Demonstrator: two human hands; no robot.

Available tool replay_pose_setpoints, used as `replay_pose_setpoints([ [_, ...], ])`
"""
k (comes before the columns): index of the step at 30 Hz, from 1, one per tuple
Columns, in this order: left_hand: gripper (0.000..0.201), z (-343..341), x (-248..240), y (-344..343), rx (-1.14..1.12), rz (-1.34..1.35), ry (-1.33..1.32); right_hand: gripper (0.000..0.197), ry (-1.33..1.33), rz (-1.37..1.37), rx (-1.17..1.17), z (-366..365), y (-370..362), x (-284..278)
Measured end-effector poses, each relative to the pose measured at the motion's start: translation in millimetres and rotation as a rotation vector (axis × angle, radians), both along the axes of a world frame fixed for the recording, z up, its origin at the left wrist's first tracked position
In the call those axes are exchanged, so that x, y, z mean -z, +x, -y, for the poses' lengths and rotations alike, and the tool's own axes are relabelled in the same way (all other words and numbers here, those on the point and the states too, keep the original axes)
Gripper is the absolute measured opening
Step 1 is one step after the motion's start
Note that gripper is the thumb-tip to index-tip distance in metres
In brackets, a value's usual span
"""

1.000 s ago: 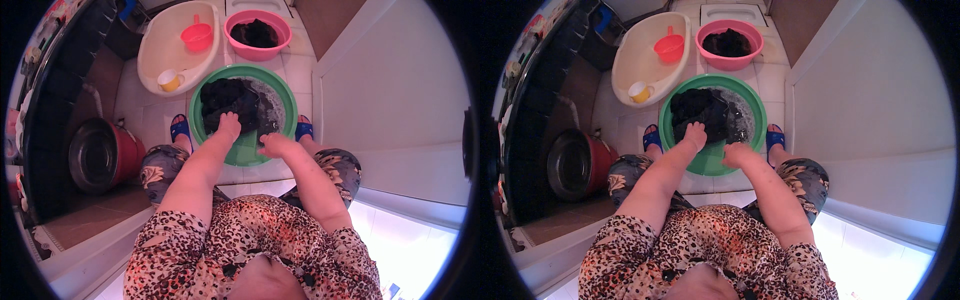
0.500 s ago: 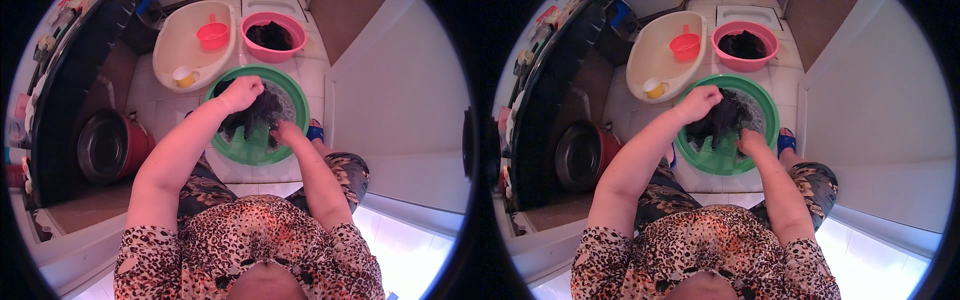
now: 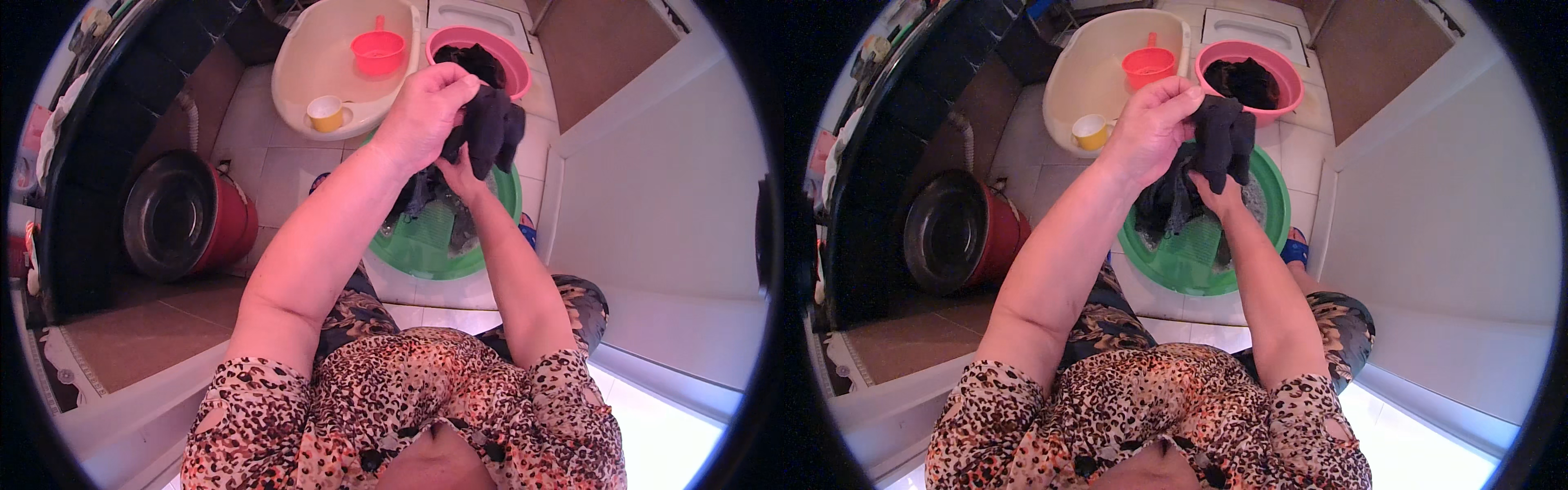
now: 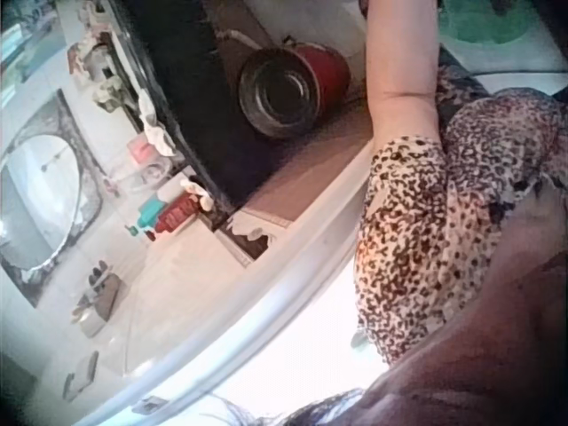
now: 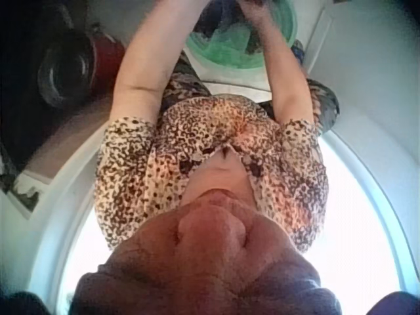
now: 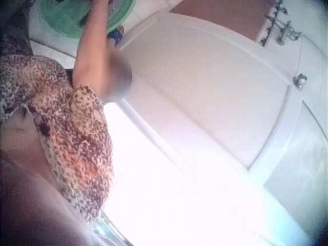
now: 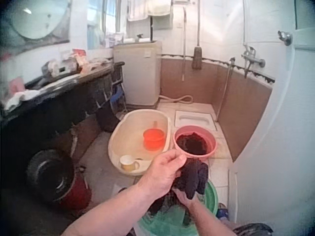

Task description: The person sits on the floor and hand-washes dark-colored clothes in a green basin filled with soapy water. They repeatedly submerge, scrub, and wring the garments, occasionally lifting them to inspect or squeeze out excess water.

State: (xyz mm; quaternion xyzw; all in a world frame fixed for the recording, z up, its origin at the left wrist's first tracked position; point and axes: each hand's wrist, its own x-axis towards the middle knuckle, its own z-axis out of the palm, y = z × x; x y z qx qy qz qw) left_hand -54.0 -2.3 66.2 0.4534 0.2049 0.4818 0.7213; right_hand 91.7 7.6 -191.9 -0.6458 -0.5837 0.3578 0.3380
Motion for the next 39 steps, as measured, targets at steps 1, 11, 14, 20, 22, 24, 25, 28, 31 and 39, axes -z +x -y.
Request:
replay_pose_setpoints([
  [1, 0.014, -1.1, -4.1, 7.2, 0.031, 0.013, 0.008, 0.048, 0.152, -0.107, -0.019, -14.2, 13.3, 40.7],
  [11, 0.027, -11.6, -61.2, -40.4, -0.126, 0.25, 0.171, 0.035, 0.066, -0.749, 0.076, 7.0, 0.6, -133.2],
  [14, 0.033, -12.7, -69.4, -46.8, -0.024, 0.366, 0.165, 0.035, 0.176, -0.753, 0.116, -11.7, 18.9, -150.1],
  [20, 0.037, -12.9, -71.1, -53.8, 0.005, 0.455, 0.194, 0.033, 0.347, -1.001, 0.171, -5.3, 9.2, -232.1],
  [22, 0.037, -15.8, -68.0, -55.3, -0.109, 0.395, 0.131, 0.025, 0.376, -1.052, 0.156, -1.4, 14.9, -261.0],
  [24, 0.038, -22.1, -60.0, -58.2, -0.157, 0.318, 0.059, 0.017, 0.409, -1.064, 0.176, 1.1, 14.2, -289.9],
  [25, 0.038, -32.1, -48.8, -60.0, -0.144, 0.28, 0.023, 0.018, 0.443, -1.046, 0.125, 6.9, 5.9, -310.4],
  [28, 0.029, -43.2, -20.6, -54.3, -0.199, 0.115, -0.018, 0.02, 0.495, -1.007, 0.148, -8.6, 32.0, -328.5],
  [31, 0.02, -54.4, 8.7, -31.1, -0.225, -0.035, -0.051, 0.026, 0.571, -0.882, 0.128, -2.9, 38.2, -363.2],
  [39, 0.018, -55.9, 59.8, -12.4, -0.055, -0.567, -0.052, 0.028, 0.354, -0.727, 0.078, 7.8, 62.1, -319.8],
])
